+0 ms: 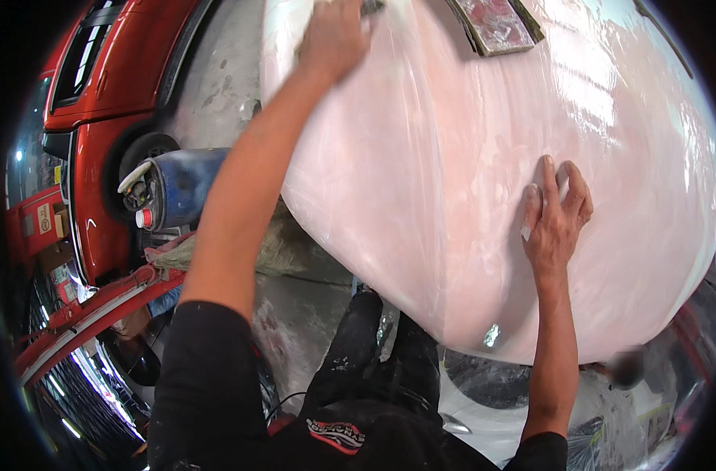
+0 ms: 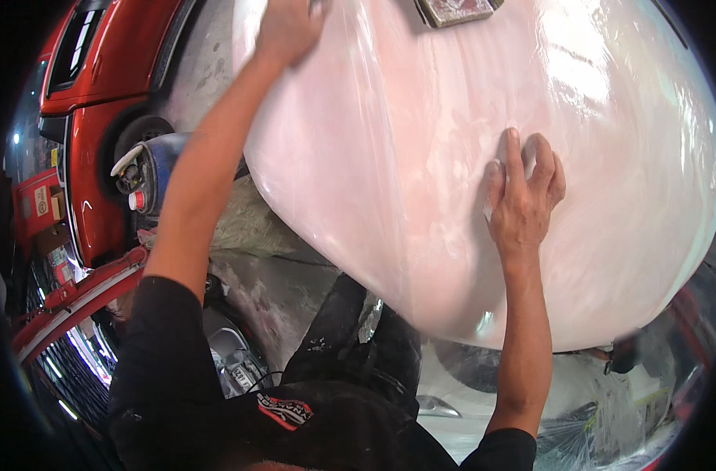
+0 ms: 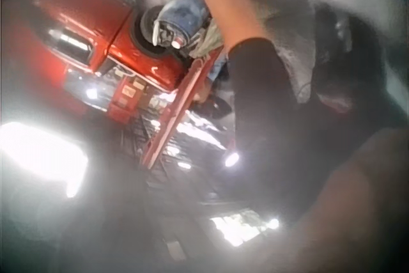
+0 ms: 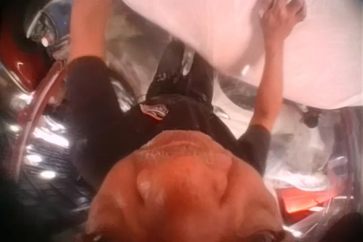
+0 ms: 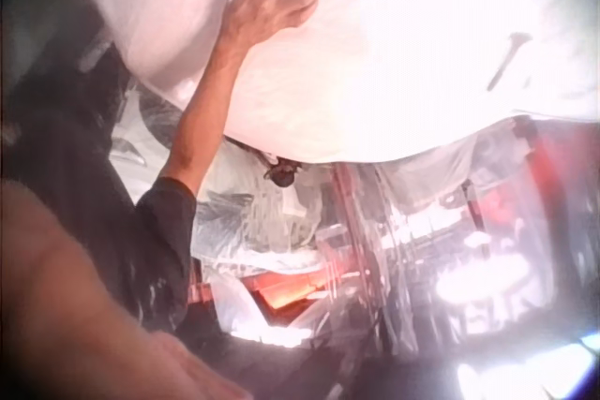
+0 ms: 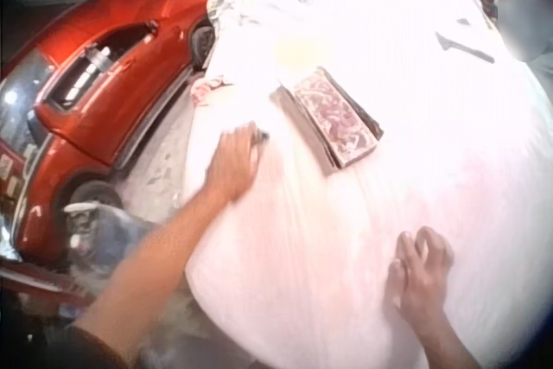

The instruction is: The person sands a large, curved, light-pink car part using a sanding block. They work methodically across the surface, using one hand to sand and the other to feel for smoothness.

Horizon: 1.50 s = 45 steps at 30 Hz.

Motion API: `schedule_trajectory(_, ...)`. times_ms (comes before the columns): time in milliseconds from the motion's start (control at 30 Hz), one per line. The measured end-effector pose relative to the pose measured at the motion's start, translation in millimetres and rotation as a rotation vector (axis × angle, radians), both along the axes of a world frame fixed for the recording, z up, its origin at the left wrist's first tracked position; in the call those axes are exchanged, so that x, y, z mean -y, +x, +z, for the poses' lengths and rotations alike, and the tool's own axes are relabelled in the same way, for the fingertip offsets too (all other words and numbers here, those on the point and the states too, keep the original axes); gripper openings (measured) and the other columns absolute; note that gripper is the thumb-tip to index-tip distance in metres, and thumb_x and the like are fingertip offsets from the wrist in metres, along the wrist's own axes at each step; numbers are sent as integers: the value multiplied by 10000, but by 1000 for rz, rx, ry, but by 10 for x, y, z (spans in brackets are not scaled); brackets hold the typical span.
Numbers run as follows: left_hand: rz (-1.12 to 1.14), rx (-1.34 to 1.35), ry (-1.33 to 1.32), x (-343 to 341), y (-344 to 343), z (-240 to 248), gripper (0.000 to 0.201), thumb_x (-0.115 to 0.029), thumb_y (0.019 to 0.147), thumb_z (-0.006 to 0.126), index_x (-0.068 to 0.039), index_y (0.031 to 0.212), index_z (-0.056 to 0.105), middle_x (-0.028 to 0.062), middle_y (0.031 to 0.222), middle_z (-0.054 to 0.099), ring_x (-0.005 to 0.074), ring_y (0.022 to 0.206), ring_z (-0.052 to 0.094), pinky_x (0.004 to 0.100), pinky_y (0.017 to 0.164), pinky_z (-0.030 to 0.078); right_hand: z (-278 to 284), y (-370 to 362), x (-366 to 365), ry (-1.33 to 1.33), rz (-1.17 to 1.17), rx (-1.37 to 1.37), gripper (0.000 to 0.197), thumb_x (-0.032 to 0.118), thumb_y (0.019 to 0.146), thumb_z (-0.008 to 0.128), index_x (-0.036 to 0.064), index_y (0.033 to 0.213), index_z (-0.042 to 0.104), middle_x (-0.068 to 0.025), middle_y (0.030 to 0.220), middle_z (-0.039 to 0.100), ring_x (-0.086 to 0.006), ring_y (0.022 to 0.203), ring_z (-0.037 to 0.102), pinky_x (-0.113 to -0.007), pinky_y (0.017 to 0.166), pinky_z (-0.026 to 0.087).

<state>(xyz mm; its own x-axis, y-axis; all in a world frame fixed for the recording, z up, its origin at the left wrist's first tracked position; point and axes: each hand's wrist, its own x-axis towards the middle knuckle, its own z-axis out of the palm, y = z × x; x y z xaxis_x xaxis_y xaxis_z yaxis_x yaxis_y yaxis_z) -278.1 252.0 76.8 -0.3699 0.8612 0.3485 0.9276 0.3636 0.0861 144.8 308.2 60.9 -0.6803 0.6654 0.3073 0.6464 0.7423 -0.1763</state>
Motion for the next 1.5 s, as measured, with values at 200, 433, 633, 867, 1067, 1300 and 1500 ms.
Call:
schedule_trajectory(200, -139, -50, 171, 368, 563, -261, 614, -202, 871, 748, 49, 1392, 544, 245, 1273, 664, 383, 1150, 627, 499, 1029, 463, -16, 78, -14, -2, -13, 15, 490, 171, 950, 698, 132, 1435, 639, -129, 1502, 466, -298, 1374, 395, -410, 1160, 311)
schedule_trajectory(433, -12, -77, 101, -185, -55, -19, 556, -196, 897, 711, 47, 1373, 556, 247, 1263, 660, 379, 1142, 618, 488, 1042, 430, 13, -47, 40, -13, 17, -23, 504, 166, 934, 714, 137, 1432, 639, -126, 1488, 470, -302, 1378, 383, -399, 1160, 304)
schedule_trajectory(633, -177, 28, 208, 395, 787, -307, 573, -190, 898, 714, 27, 1403, 554, 251, 1293, 660, 373, 1129, 632, 500, 1057, 433, 4, 131, -35, -8, -30, 32, 515, 163, 928, 723, 133, 1435, 635, -118, 1491, 466, -303, 1388, 364, -400, 1161, 299)
schedule_trajectory(867, 36, -1, 43, -283, -118, 38, 477, -252, 957, 643, 45, 1325, 578, 271, 1214, 660, 423, 1142, 600, 496, 1060, 424, 20, -12, 35, -9, 14, -15, 504, 167, 923, 729, 133, 1420, 649, -113, 1482, 474, -306, 1383, 361, -400, 1158, 294)
schedule_trajectory(1067, -171, 59, 85, 713, 872, -241, 615, -201, 863, 758, 47, 1388, 556, 246, 1273, 665, 391, 1159, 631, 490, 1067, 434, -30, 87, 0, 2, -22, 10, 519, 165, 916, 733, 142, 1427, 645, -112, 1478, 478, -306, 1368, 378, -405, 1153, 298)
schedule_trajectory(1300, 122, 29, -68, -321, -181, 13, 457, -274, 952, 645, 25, 1295, 607, 259, 1136, 693, 427, 1058, 637, 507, 1010, 458, -6, 0, 36, -11, 11, -14, 525, 183, 912, 741, 154, 1428, 644, -103, 1491, 474, -294, 1380, 373, -400, 1160, 299)
schedule_trajectory(1500, -102, -75, 162, 298, 671, -302, 583, -265, 917, 696, 49, 1394, 579, 257, 1229, 672, 413, 1157, 629, 520, 1054, 438, -14, 122, -4, -8, -47, 50, 503, 197, 949, 715, 160, 1445, 635, -117, 1498, 479, -294, 1382, 404, -392, 1166, 308)
